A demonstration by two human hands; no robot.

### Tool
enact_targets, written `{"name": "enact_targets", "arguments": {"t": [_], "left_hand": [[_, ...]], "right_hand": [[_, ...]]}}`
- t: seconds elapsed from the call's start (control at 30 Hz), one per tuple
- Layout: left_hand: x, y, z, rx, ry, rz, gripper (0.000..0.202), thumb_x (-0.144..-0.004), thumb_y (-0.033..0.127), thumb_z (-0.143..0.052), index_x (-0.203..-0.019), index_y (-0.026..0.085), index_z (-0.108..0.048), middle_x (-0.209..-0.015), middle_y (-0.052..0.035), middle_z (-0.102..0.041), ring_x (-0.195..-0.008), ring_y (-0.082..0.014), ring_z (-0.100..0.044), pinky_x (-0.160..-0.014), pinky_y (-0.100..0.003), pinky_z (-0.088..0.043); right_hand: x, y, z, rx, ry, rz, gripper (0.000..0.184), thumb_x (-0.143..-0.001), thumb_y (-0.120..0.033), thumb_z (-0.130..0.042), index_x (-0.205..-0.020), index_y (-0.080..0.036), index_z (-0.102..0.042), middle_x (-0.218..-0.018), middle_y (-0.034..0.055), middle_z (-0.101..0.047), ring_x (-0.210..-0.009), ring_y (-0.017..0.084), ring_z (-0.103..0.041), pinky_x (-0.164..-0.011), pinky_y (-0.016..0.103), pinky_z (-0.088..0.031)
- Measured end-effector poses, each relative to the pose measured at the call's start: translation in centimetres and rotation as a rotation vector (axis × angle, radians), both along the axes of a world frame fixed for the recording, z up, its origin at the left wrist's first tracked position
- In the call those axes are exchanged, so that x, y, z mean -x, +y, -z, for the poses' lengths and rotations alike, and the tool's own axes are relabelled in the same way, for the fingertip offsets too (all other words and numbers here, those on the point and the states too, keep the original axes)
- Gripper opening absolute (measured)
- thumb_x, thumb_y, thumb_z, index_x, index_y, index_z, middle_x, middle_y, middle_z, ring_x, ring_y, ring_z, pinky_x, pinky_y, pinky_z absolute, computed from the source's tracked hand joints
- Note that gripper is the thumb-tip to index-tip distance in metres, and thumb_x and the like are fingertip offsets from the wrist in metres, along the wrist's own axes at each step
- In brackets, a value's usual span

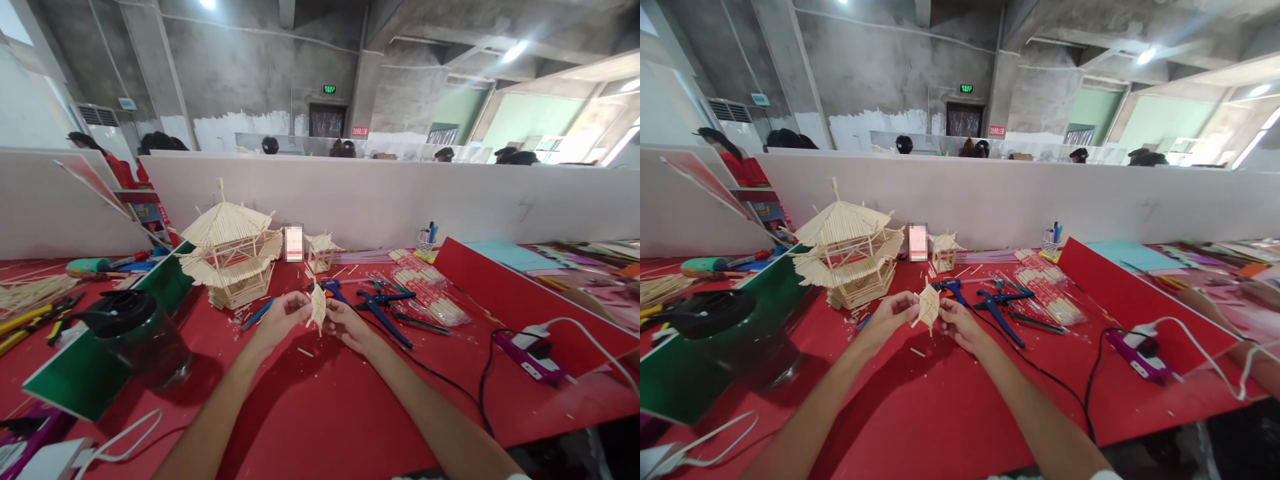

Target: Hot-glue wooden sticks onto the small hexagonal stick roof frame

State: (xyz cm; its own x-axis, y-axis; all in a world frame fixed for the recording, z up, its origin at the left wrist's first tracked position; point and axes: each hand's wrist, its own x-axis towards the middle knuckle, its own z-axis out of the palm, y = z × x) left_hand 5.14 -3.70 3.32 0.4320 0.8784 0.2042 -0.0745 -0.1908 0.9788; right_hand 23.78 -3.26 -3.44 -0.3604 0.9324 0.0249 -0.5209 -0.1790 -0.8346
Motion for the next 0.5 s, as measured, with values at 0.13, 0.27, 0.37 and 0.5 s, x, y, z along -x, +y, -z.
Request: {"name": "enact_targets", "arguments": {"t": [0.13, 0.27, 0.37, 0.5], "left_hand": [[0.5, 0.5, 0.8, 0.156, -0.046, 0.032, 0.032, -0.069, 0.042, -0.080, -0.075, 0.015, -0.064, -0.069, 0.0019, -0.058, -0.061, -0.0087, -0.049, -0.062, -0.021, -0.038], [0.9, 0.6, 1.2, 0.259, -0.090, 0.049, 0.032, -0.066, 0.039, -0.082, -0.077, 0.015, -0.065, -0.074, 0.0003, -0.060, -0.064, -0.0092, -0.052, -0.062, -0.021, -0.039], [0.8, 0.4, 1.1, 0.274, -0.120, 0.066, 0.030, -0.068, 0.037, -0.081, -0.079, 0.015, -0.065, -0.075, -0.0002, -0.060, -0.066, -0.0094, -0.053, -0.063, -0.020, -0.040], [0.2, 0.3, 0.7, 0.297, -0.187, 0.040, 0.028, -0.069, 0.036, -0.080, -0.075, 0.015, -0.061, -0.071, 0.0023, -0.057, -0.064, -0.0076, -0.051, -0.063, -0.018, -0.042]], "right_hand": [[-0.2, 0.2, 0.1, -0.035, -0.082, 0.066, 0.036, -0.064, -0.035, -0.085, -0.084, -0.018, -0.061, -0.060, -0.0062, -0.050, -0.045, 0.004, -0.035, -0.043, 0.018, -0.028], [-0.4, 0.3, 0.1, -0.063, -0.123, 0.076, 0.036, -0.064, -0.038, -0.084, -0.083, -0.018, -0.061, -0.058, -0.0062, -0.049, -0.045, 0.005, -0.035, -0.042, 0.018, -0.028], [-0.5, 0.3, 0.1, -0.059, -0.112, 0.059, 0.035, -0.064, -0.038, -0.084, -0.082, -0.018, -0.061, -0.058, -0.0062, -0.049, -0.045, 0.005, -0.035, -0.043, 0.018, -0.028], [-0.4, 0.4, 0.3, -0.045, -0.075, 0.041, 0.035, -0.064, -0.035, -0.084, -0.081, -0.017, -0.060, -0.059, -0.0065, -0.047, -0.045, 0.004, -0.034, -0.043, 0.018, -0.027]]}}
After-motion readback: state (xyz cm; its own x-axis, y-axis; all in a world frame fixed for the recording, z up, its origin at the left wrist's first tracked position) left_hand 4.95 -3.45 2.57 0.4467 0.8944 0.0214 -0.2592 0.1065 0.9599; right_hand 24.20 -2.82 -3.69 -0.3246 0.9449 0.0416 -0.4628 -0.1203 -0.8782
